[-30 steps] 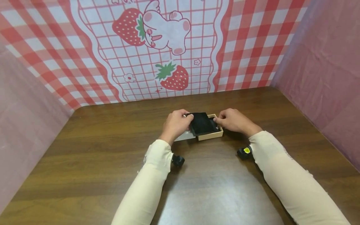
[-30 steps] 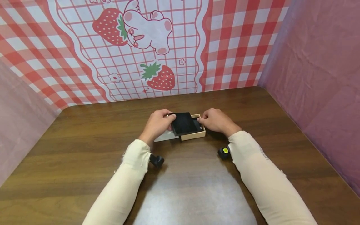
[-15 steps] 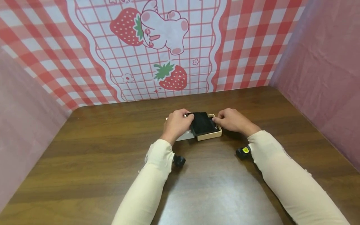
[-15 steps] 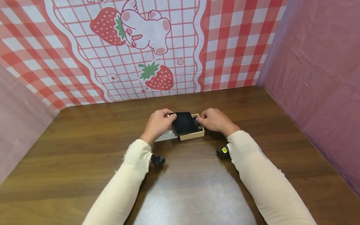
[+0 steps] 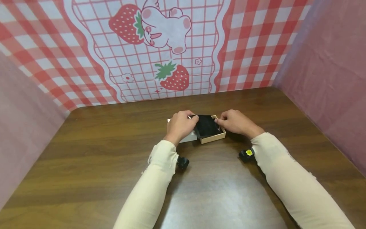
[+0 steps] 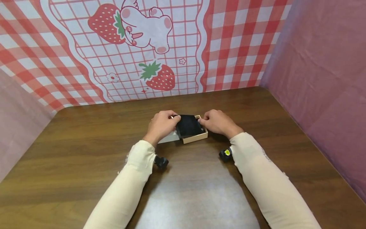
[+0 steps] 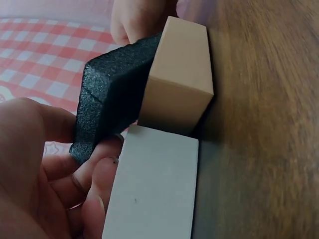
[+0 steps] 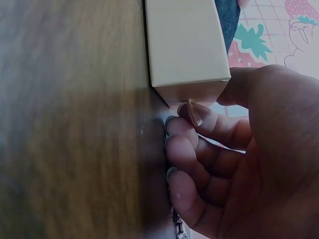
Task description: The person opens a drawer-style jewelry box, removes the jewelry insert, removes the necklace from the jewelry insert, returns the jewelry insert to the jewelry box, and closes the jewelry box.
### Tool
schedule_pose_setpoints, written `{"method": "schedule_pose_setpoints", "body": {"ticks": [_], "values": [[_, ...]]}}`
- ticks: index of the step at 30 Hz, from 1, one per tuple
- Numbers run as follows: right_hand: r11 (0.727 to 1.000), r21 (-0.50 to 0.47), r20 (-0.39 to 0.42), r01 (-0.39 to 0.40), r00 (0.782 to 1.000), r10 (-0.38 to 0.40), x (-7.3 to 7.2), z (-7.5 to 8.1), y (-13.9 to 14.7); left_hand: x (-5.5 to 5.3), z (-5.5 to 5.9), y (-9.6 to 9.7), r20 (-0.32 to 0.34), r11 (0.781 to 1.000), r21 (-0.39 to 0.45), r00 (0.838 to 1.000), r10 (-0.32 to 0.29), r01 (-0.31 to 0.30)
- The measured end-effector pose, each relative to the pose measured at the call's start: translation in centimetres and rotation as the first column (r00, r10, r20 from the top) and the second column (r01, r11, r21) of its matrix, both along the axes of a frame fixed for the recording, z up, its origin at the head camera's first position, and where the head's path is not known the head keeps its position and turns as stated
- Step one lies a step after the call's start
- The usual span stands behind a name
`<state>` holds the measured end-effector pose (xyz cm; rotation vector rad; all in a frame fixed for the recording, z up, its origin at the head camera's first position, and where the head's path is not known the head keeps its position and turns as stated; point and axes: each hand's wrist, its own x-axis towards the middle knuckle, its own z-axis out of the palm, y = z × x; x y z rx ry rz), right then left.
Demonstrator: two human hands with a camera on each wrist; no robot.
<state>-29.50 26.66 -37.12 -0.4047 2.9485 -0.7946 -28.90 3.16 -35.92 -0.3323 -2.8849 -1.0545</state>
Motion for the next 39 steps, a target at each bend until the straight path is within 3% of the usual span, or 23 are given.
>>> {"method": "schedule_pose_setpoints", "body": {"ticks": [14,21,27,32,39], "values": [[1.0,0.002,0.028,0.01,1.0,-0.01,0.0,0.0,0.0,-0.2,-0.6,0.6,-0.042,0.996,-0.066,0.998,0.053,-0.056],[1.0,0.006,0.032,0.008,0.999,-0.008,0.0,0.0,0.0,-0.1,-0.5,0.6,-0.026,0.994,-0.109,0.999,0.022,-0.024],[1.0,0.016,0.019,0.011,1.0,-0.012,0.1,-0.1,0.0,-0.2,-0.1,0.1,0.054,0.994,-0.084,0.996,-0.066,0.07],[1.0,0.017,0.032,0.016,0.999,-0.017,0.0,-0.1,0.1,-0.3,0.0,-0.6,0.085,0.99,-0.032,0.988,-0.132,0.135],[1.0,0.004,0.043,0.01,0.999,-0.01,0.1,0.0,0.1,-0.1,0.2,-1.2,0.126,0.986,0.096,0.981,-0.15,0.139]]}}
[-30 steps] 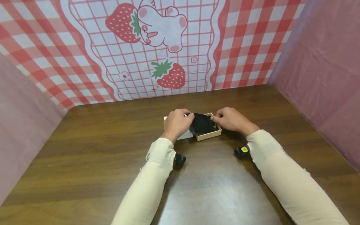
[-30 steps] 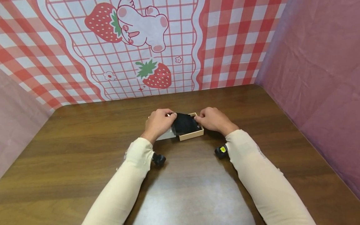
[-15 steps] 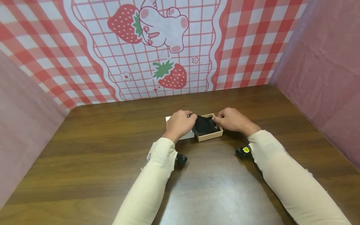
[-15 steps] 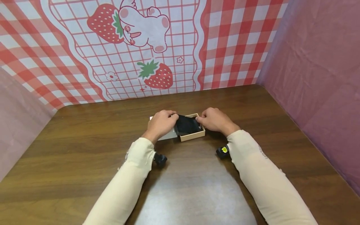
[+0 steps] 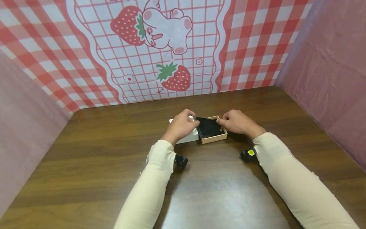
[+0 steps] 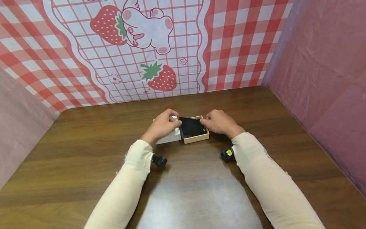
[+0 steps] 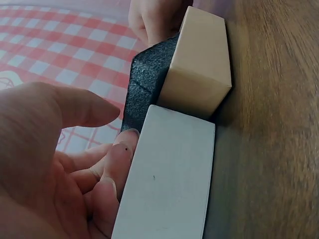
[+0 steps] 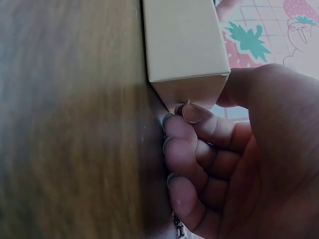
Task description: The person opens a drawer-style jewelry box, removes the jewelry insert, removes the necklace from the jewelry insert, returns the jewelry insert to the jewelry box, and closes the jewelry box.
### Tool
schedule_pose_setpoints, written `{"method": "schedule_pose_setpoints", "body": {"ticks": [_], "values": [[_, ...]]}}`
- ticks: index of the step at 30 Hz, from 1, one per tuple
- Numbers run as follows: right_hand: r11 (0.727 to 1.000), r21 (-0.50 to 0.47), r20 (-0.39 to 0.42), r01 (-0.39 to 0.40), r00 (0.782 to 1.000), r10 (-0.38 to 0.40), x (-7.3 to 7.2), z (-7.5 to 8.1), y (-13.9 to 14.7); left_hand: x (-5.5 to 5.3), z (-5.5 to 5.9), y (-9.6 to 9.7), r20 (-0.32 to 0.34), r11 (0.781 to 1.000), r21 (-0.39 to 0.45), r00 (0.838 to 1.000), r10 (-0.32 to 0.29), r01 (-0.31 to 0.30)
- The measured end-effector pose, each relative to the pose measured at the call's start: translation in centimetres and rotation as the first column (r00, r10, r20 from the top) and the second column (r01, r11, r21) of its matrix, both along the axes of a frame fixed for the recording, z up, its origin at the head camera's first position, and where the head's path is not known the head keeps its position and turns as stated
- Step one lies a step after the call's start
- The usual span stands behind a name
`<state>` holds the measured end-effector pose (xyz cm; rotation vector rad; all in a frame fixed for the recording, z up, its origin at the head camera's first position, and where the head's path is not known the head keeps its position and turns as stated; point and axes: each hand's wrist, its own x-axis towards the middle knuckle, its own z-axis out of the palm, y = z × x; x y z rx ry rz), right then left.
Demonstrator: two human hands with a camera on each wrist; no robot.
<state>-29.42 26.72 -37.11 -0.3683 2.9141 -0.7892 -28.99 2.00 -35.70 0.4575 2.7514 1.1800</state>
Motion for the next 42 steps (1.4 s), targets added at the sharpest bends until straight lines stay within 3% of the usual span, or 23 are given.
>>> {"method": "schedule_pose_setpoints", "body": {"ticks": [7,21,42], "values": [[1.0,-0.002,0.007,0.001,1.0,-0.001,0.0,0.1,0.1,0.2,0.1,-0.1,-0.006,1.0,-0.01,1.0,-0.027,0.027],[1.0,-0.005,-0.004,-0.003,1.0,0.003,0.2,0.2,-0.1,0.1,-0.5,0.8,-0.15,0.977,-0.211,0.988,-0.03,-0.002],[1.0,0.023,-0.024,0.003,1.0,-0.003,0.0,0.0,-0.3,0.4,-0.9,1.2,-0.227,0.96,-0.27,0.974,0.008,-0.071]]}}
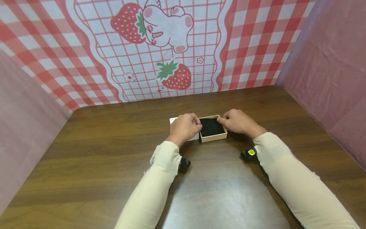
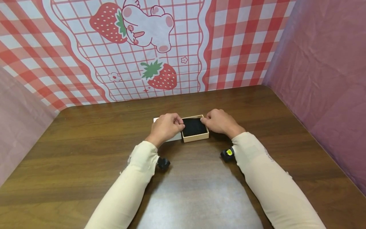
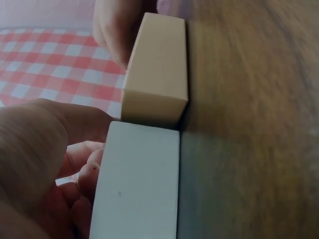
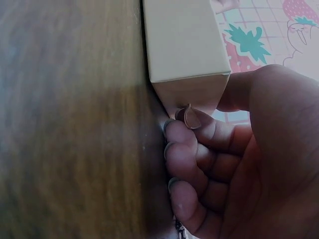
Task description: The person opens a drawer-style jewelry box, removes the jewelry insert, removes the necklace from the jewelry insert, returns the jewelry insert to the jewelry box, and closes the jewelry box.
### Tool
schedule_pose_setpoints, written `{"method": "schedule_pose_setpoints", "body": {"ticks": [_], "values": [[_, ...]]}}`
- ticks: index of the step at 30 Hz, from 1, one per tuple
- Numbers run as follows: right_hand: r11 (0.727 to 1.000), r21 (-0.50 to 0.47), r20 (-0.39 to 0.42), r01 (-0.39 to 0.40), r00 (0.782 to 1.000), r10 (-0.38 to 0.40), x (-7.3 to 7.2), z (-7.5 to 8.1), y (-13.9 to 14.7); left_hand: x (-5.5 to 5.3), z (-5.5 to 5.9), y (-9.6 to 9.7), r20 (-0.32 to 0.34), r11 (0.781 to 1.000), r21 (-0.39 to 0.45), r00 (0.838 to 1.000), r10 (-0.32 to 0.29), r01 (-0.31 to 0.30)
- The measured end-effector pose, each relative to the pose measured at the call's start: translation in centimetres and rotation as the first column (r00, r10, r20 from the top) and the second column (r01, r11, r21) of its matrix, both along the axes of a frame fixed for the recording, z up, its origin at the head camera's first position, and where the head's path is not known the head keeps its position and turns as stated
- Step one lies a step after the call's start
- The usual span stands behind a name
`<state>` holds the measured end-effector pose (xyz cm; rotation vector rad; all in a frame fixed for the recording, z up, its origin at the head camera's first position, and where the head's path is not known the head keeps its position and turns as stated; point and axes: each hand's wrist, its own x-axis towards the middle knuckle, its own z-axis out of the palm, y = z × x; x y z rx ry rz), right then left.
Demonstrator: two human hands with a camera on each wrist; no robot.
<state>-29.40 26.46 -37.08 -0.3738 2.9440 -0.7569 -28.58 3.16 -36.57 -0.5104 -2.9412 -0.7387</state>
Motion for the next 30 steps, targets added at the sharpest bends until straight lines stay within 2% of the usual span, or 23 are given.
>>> {"method": "schedule_pose_setpoints", "body": {"ticks": [8,18,30], "values": [[1.0,0.011,-0.015,0.01,1.0,-0.009,-0.05,0.01,-0.14,0.17,-0.28,0.4,-0.043,0.998,-0.065,0.999,0.006,-0.009],[1.0,0.006,-0.011,0.004,1.0,-0.004,0.02,0.05,-0.12,0.22,-0.59,0.55,-0.109,0.994,-0.102,0.993,-0.038,0.026],[1.0,0.014,-0.023,0.005,1.0,-0.005,0.02,-0.11,-0.19,0.2,-0.48,0.55,-0.104,0.996,-0.081,0.994,-0.043,0.035]]}}
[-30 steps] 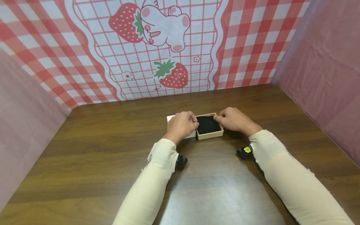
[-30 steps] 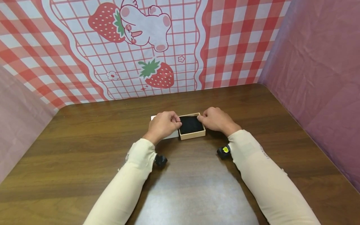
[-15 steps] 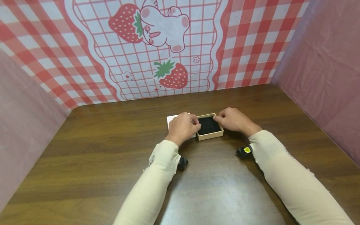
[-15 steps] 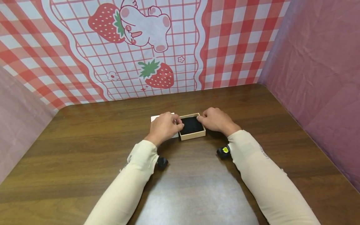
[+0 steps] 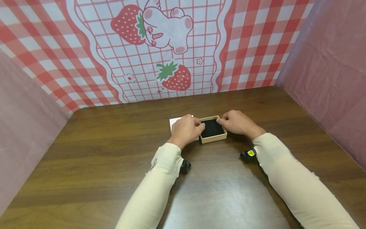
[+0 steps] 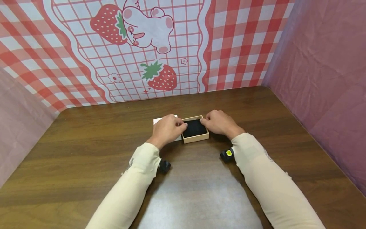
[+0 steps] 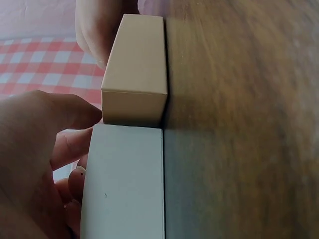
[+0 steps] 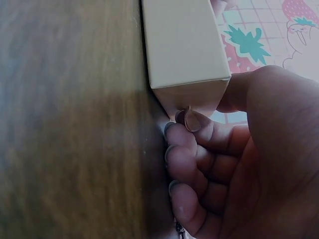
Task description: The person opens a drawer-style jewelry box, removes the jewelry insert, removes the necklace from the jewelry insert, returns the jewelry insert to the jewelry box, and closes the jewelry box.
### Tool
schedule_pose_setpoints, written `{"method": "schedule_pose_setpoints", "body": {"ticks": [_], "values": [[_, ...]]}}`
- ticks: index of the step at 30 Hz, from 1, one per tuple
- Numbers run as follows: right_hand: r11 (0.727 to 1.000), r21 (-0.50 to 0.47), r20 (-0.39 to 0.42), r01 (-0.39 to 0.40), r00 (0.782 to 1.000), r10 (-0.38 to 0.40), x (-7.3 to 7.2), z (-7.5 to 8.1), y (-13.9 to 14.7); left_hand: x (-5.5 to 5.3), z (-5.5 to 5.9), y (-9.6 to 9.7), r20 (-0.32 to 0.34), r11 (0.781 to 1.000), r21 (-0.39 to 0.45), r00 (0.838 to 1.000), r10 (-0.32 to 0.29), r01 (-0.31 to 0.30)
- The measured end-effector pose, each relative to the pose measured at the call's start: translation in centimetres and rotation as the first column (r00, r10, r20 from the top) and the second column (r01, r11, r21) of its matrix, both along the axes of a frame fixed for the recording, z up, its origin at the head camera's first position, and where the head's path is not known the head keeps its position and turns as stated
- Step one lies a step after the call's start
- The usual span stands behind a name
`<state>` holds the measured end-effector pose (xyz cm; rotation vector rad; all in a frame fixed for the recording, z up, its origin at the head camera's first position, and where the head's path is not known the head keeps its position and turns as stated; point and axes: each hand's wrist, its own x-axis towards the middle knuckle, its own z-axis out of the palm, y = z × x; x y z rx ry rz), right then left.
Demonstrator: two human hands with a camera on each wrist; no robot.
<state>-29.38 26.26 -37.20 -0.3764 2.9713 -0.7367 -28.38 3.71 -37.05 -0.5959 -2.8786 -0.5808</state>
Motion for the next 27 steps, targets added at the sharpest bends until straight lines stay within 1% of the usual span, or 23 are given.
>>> {"method": "schedule_pose_setpoints", "body": {"ticks": [6,14,19,24,27], "values": [[1.0,0.002,-0.005,-0.004,1.0,0.004,-0.1,0.1,-0.1,-0.1,0.2,-0.3,0.042,1.0,0.028,0.999,0.012,-0.013],[1.0,0.004,-0.004,0.0,1.0,0.0,0.0,0.0,0.0,-0.3,0.2,-0.5,0.076,0.995,0.1,0.997,0.015,-0.023],[1.0,0.003,-0.008,-0.001,1.0,0.001,-0.1,-0.1,-0.1,-0.6,0.4,-1.3,0.136,0.983,0.183,0.99,-0.027,0.001],[1.0,0.003,-0.008,-0.001,1.0,0.001,-0.1,-0.1,-0.1,-0.8,0.7,-1.8,0.19,0.975,0.221,0.979,-0.074,0.03],[1.0,0.004,-0.011,0.002,1.0,-0.002,-0.1,-0.1,-0.1,-0.8,0.8,-1.9,0.201,0.969,0.244,0.975,-0.089,0.038]]}}
